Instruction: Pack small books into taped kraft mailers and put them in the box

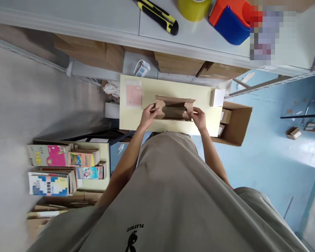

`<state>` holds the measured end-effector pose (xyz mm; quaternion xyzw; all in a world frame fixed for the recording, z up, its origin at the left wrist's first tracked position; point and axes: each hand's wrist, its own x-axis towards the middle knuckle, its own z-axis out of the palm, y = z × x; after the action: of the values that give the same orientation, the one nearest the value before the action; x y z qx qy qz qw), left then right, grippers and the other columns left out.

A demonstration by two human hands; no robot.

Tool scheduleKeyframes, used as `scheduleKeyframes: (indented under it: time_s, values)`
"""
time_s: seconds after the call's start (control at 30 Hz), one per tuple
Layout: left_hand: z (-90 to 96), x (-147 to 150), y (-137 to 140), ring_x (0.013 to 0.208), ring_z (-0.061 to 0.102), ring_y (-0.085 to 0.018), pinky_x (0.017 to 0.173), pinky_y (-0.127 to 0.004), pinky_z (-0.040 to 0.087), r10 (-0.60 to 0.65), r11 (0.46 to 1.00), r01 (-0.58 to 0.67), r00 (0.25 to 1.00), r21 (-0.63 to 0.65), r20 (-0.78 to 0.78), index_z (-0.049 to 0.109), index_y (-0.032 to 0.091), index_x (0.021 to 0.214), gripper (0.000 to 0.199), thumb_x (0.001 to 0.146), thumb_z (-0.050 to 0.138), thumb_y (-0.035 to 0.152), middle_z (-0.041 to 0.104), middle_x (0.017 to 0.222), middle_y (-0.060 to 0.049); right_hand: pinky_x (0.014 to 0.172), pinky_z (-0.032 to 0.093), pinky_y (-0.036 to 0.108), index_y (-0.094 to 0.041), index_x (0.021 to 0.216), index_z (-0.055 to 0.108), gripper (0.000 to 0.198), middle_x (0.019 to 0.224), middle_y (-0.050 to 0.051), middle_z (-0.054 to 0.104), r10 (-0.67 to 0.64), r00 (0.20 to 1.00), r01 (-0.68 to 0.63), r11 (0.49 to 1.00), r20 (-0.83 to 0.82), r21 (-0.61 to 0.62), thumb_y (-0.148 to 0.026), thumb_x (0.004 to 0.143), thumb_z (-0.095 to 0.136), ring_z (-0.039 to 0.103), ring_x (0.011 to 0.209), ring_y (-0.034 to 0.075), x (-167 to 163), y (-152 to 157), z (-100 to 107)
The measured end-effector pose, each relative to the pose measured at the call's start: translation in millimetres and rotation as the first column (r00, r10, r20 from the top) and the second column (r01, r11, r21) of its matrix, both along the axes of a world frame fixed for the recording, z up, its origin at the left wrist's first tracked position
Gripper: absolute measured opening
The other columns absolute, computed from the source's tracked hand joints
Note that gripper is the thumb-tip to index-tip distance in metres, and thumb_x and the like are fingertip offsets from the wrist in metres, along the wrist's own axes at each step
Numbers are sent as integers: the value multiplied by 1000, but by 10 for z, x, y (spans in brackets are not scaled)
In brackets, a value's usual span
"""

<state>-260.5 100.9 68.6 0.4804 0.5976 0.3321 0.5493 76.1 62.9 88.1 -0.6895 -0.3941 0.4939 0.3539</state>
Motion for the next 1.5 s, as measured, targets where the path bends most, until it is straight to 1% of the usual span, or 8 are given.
scheduleKeyframes:
  time_s: [0.2,0.43,0.7,0.87,1.1,1.23,1.37,1.5]
  values:
    - [-39,-50,-22,135,80,-36,114,-49,68,3,1000,-2,999,8,-45,78,19,139,75,93,79,79,82,147,-19,111,71,60,-26,130,80,84,137,15,85,65,997,-65,998,37,10,-93,80,89,83,120,38,19,-4,-63]
    - [213,-364,-320,144,76,-38,117,-52,67,-3,1000,1,997,-27,-81,75,22,146,60,97,78,57,77,157,-21,112,71,55,-33,141,76,71,154,14,76,104,995,-104,992,10,67,-87,95,83,79,134,37,160,-262,339]
    - [450,-342,-406,164,61,-39,129,-59,59,-215,976,217,975,25,-56,67,34,165,74,92,80,36,58,181,-12,119,67,64,-36,143,83,81,166,11,68,284,959,-283,955,-4,93,-81,78,102,75,139,39,217,-392,455]
    - [497,-269,-346,144,74,-36,125,-55,64,-179,978,192,974,82,-139,74,27,156,69,95,90,56,73,162,-14,113,70,58,-32,138,87,75,154,13,71,246,966,-254,961,83,107,-89,89,88,79,126,35,127,-317,406]
    - [358,-200,-280,129,80,-31,114,-46,70,-113,971,162,959,176,-260,87,22,110,38,102,84,58,79,139,-14,101,74,51,-30,110,92,74,128,10,76,180,970,-205,966,161,156,-98,83,85,78,99,27,114,-209,246]
    - [233,-185,-275,110,82,-27,106,-43,71,-51,986,94,958,140,-283,81,23,123,30,101,86,42,84,121,-9,93,72,47,-27,92,86,70,114,10,76,143,965,-178,973,222,148,-96,89,81,75,89,25,106,-157,91]
    - [261,-181,-268,102,81,-23,103,-38,69,-71,980,124,950,157,-304,56,26,171,76,101,84,32,85,126,-8,86,69,43,-26,121,81,65,112,8,77,108,941,-154,980,321,122,-86,98,79,73,82,22,53,-144,31]
    - [394,-171,-222,103,79,-22,105,-39,67,-175,943,266,908,201,-379,42,33,182,84,106,77,26,81,142,-11,84,70,43,-30,175,51,81,128,8,78,127,894,-206,968,430,141,-70,109,74,71,78,20,23,-165,104]
